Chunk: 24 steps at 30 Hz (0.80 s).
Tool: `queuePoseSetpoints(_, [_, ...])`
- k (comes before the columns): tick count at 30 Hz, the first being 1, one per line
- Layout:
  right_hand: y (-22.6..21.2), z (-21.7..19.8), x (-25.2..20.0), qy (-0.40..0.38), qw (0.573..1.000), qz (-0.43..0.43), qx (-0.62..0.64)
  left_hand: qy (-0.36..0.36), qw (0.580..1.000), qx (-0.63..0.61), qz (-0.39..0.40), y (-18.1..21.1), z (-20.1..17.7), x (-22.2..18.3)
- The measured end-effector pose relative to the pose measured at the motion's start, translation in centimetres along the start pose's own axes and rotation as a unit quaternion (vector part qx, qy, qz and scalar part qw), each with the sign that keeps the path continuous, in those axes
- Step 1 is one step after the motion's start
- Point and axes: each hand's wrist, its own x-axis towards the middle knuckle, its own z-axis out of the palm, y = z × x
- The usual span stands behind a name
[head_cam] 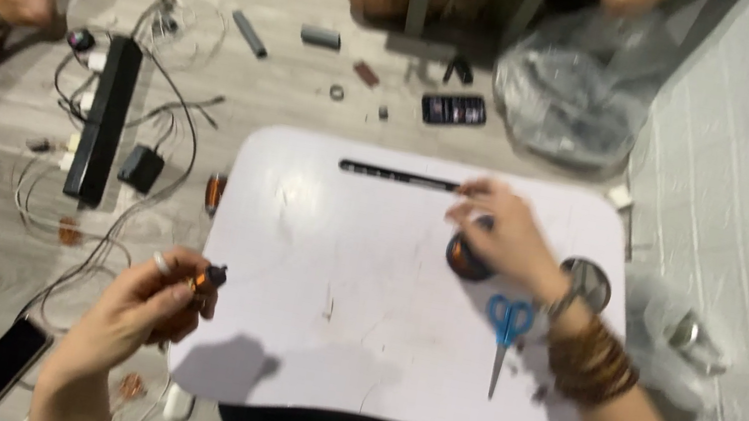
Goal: The person winds a copper wire onto a motor armature by hand, rotating the armature and pulling the wire from a spool, and then secures the wire ends.
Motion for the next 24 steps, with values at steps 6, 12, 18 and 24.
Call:
queuePoseSetpoints(6, [1.8, -4.3, 3.0, -0.107, 0.981, 0.150, 0.056, 0.050, 0.997, 0.024, -0.047, 1.0, 1.0, -0.2])
queuePoseSetpoints(12, [4.2, -5.8, -0.5, -0.073, 0.986, 0.134, 0.070, 0.048, 0.998, 0.017, -0.049, 0.7, 0.1, -0.2])
queuePoseSetpoints(18, [1.1, -7.5, -7.8, -0.024, 0.995, 0.079, 0.057, 0.118, 0.993, 0.005, 0.001, 0.8, -0.5, -0.1])
queuePoseSetpoints(24, [-1.9, -2.9, -13.1, -0.020, 0.971, -0.058, -0.232, 0.272, 0.962, 0.025, -0.009, 2.1, -0.1, -0.1])
